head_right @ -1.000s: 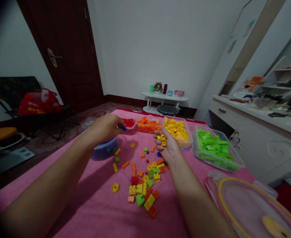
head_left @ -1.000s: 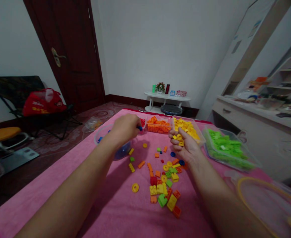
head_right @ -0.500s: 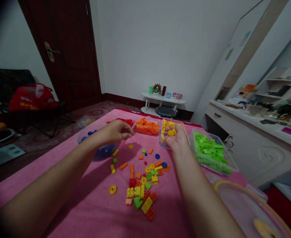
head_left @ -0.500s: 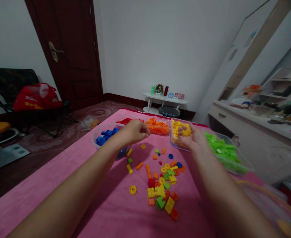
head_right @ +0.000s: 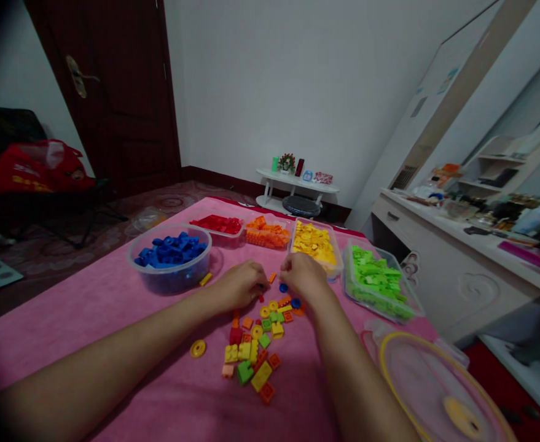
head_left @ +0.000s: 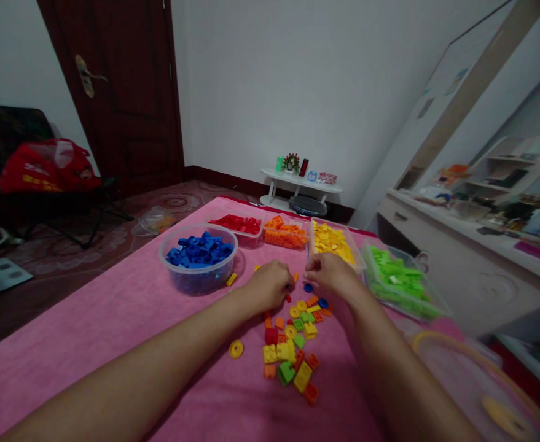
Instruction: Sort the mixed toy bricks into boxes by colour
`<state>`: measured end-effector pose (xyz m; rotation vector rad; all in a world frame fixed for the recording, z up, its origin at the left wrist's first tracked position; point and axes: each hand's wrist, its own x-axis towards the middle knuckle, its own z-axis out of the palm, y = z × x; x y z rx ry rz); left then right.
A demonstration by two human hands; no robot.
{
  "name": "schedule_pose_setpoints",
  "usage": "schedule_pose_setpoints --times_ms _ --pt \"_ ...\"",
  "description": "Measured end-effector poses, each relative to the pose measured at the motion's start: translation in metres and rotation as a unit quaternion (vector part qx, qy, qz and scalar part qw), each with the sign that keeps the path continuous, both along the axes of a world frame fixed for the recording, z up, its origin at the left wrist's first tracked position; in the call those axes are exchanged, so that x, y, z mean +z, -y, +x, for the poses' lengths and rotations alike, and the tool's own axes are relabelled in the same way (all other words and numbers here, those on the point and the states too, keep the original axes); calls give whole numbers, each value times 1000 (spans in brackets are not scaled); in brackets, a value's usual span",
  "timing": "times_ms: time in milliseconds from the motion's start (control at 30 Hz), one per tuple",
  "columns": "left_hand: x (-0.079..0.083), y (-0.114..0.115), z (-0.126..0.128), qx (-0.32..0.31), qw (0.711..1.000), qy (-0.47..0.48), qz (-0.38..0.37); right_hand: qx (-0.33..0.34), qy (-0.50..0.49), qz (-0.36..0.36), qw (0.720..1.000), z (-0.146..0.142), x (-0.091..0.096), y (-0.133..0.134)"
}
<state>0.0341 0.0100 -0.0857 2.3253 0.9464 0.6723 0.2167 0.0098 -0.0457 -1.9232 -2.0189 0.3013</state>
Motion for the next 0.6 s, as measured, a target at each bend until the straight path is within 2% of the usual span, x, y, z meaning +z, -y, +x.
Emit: schedule_pose_setpoints --times_ms 67,167,300,433,533,600 --pt "0 1 1 8 997 -61 56 -8 71 -38 997 -5 -9 9" --pt "0 3 3 24 988 -103 108 -4 88 -37 995 -7 -11 13" --pt "1 7 5 44 985 -106 131 1 107 -26 994 5 9 18" --pt "6 10 5 61 983 -84 155 31 160 -114 980 17 22 30" --pt "13 9 6 88 990 4 106 31 170 -167 971 19 17 35" --pt "18 10 8 101 990 99 -10 39 164 -166 972 17 14 35"
